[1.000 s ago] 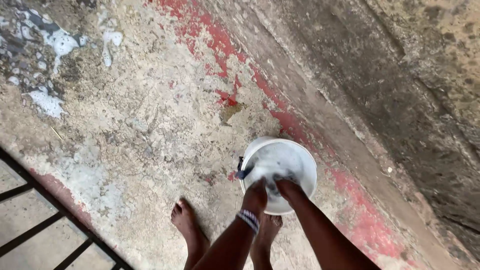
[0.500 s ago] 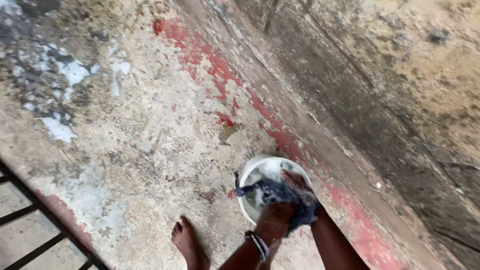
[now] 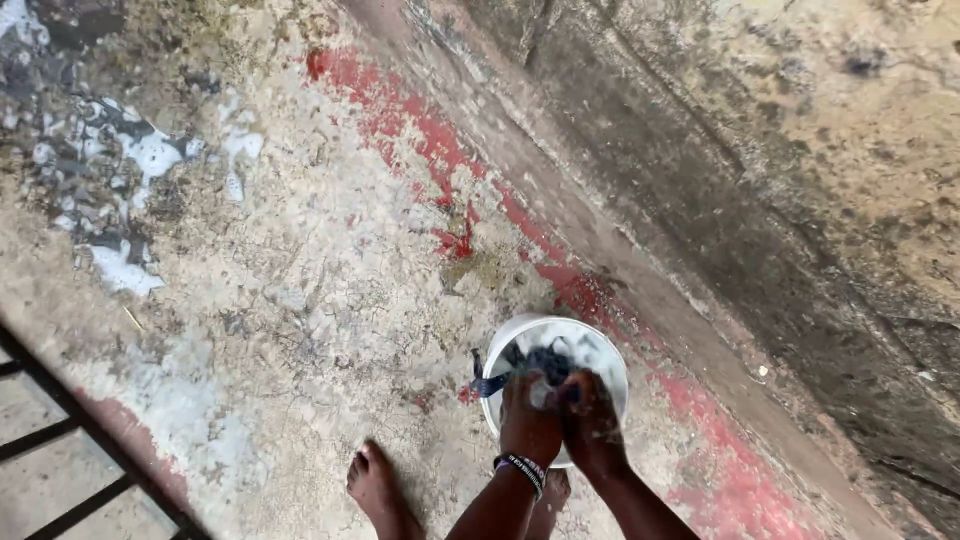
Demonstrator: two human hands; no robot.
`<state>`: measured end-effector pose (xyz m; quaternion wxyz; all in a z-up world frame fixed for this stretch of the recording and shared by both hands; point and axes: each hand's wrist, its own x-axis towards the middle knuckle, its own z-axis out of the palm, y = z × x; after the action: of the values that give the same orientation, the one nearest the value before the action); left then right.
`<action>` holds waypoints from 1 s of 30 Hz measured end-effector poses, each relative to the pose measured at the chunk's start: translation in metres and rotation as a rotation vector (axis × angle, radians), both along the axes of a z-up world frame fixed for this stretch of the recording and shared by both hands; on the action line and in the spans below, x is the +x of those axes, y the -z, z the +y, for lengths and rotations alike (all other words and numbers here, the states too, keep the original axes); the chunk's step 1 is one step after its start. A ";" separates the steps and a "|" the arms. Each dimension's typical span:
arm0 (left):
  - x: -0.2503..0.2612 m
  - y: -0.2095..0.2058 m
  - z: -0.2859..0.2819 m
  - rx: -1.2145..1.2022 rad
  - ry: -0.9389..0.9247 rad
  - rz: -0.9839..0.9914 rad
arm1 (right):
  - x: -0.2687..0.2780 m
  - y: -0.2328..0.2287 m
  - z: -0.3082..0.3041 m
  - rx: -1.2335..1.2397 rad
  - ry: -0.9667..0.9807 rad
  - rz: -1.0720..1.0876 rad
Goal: The recorder is scrubbing a balcony floor with soapy water and a cloth, then rinsing it.
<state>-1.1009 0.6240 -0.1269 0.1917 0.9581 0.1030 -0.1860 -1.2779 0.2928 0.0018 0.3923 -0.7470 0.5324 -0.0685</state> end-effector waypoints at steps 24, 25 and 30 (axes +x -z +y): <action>-0.032 -0.371 -0.289 -1.092 -0.711 1.539 | 0.021 -0.266 -0.044 0.501 0.088 -0.583; -0.033 -0.380 -0.285 -1.078 -0.578 1.520 | 0.016 -0.227 -0.047 0.562 0.140 -0.559; 0.007 -0.317 -0.186 -0.782 -0.552 0.721 | -0.014 -0.084 -0.052 0.907 0.426 -0.388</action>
<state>-1.0943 0.4378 0.1904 0.5245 0.6306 0.3307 -0.4669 -1.2919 0.2405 0.0854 0.7444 -0.3515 0.5658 -0.0465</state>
